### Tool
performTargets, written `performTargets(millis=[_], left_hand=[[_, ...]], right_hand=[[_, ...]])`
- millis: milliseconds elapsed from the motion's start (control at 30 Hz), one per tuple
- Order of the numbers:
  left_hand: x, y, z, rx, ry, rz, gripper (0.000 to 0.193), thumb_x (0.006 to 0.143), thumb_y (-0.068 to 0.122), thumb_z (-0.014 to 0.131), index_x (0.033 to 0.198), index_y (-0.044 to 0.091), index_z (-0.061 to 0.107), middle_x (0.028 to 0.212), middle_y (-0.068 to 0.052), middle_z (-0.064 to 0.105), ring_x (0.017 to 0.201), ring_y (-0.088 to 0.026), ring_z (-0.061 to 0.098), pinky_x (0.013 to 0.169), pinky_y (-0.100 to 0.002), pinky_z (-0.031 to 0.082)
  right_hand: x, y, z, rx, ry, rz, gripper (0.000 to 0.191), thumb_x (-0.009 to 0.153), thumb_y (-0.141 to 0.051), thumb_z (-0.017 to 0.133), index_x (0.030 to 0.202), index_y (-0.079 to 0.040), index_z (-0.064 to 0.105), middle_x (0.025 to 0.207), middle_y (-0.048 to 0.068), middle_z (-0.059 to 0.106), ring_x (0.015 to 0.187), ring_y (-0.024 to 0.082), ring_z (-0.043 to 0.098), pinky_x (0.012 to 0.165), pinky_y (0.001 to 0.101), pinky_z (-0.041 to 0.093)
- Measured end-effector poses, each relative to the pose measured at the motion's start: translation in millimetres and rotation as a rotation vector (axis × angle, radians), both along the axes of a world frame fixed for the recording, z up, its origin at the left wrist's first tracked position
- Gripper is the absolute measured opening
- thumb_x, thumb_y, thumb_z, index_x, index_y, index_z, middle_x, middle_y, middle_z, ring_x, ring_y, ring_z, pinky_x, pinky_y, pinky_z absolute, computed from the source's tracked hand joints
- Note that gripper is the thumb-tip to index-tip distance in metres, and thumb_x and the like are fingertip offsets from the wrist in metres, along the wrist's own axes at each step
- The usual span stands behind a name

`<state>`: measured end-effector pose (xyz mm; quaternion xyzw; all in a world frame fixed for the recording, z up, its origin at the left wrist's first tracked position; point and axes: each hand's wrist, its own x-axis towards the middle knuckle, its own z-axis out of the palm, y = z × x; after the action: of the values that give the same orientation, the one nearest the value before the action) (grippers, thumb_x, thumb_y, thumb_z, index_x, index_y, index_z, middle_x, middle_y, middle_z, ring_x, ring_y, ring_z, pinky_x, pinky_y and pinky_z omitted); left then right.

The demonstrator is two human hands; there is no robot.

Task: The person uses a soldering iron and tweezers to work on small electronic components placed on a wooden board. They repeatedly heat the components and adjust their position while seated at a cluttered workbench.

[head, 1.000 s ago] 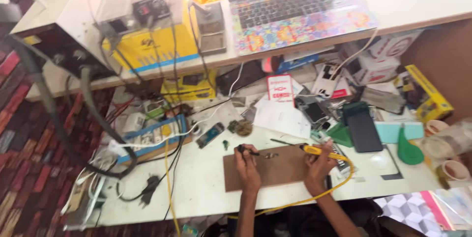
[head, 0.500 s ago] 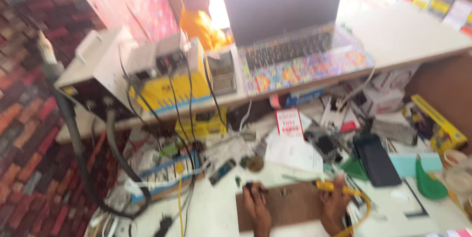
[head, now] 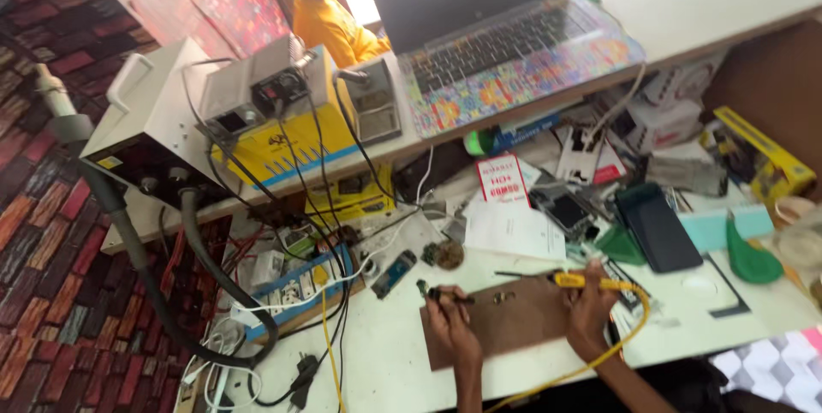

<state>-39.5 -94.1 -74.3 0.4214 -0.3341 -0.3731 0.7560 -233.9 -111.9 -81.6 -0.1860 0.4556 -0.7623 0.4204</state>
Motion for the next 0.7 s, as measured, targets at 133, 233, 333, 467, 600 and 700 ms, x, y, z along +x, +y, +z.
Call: performTargets(millis=[133, 233, 333, 467, 600, 700], left_hand=[[-9, 1, 34, -0.048, -0.1, -0.067, 0.027, 0.109, 0.029, 0.045, 0.104, 0.005, 0.055, 0.087, -0.003, 0.062, 0.062, -0.007, 0.043, 0.056, -0.024, 0.037], [-14, -4, 48, -0.065, -0.181, -0.105, 0.027, 0.109, 0.029, 0.045, 0.103, 0.004, 0.055, 0.088, -0.003, 0.062, 0.063, -0.007, 0.042, 0.056, -0.024, 0.037], [-16, -3, 43, 0.038, -0.239, -0.131, 0.029, 0.107, 0.029, 0.046, 0.1, 0.003, 0.056, 0.086, -0.004, 0.063, 0.06, -0.008, 0.043, 0.055, -0.025, 0.036], [-13, 8, 22, 0.066, -0.158, -0.242, 0.03, 0.108, 0.033, 0.047, 0.105, 0.005, 0.057, 0.089, -0.003, 0.062, 0.069, -0.007, 0.047, 0.06, -0.024, 0.038], [-7, 22, 17, -0.053, -0.104, -0.231, 0.031, 0.11, 0.034, 0.046, 0.102, 0.006, 0.055, 0.09, -0.004, 0.063, 0.068, -0.008, 0.048, 0.06, -0.025, 0.04], [0, 30, 29, -0.067, -0.079, -0.116, 0.028, 0.11, 0.032, 0.045, 0.102, 0.007, 0.054, 0.089, -0.005, 0.063, 0.062, -0.008, 0.044, 0.056, -0.024, 0.038]], right_hand=[[2, -4, 26, 0.011, -0.046, -0.003, 0.043, 0.109, -0.034, 0.054, 0.081, -0.001, 0.059, 0.056, 0.001, 0.044, 0.044, 0.009, 0.038, 0.041, 0.0269, 0.03], [-1, -5, 33, 0.005, -0.1, -0.028, 0.043, 0.107, -0.034, 0.055, 0.082, 0.0, 0.061, 0.055, 0.001, 0.043, 0.042, 0.009, 0.037, 0.04, 0.0271, 0.029], [-4, -3, 28, 0.004, -0.11, -0.044, 0.044, 0.107, -0.035, 0.056, 0.081, 0.0, 0.061, 0.054, 0.002, 0.044, 0.041, 0.01, 0.037, 0.039, 0.0273, 0.029], [-1, 0, 23, -0.029, -0.108, -0.028, 0.043, 0.107, -0.037, 0.055, 0.082, -0.002, 0.059, 0.055, 0.002, 0.047, 0.042, 0.01, 0.039, 0.039, 0.0268, 0.03], [-4, 5, 22, -0.007, -0.063, -0.012, 0.045, 0.109, -0.039, 0.054, 0.083, -0.003, 0.057, 0.057, 0.001, 0.047, 0.043, 0.009, 0.04, 0.041, 0.0262, 0.03], [-6, 9, 25, -0.01, -0.133, 0.012, 0.046, 0.111, -0.04, 0.055, 0.085, -0.003, 0.057, 0.058, -0.001, 0.043, 0.046, 0.007, 0.037, 0.043, 0.0251, 0.031]])
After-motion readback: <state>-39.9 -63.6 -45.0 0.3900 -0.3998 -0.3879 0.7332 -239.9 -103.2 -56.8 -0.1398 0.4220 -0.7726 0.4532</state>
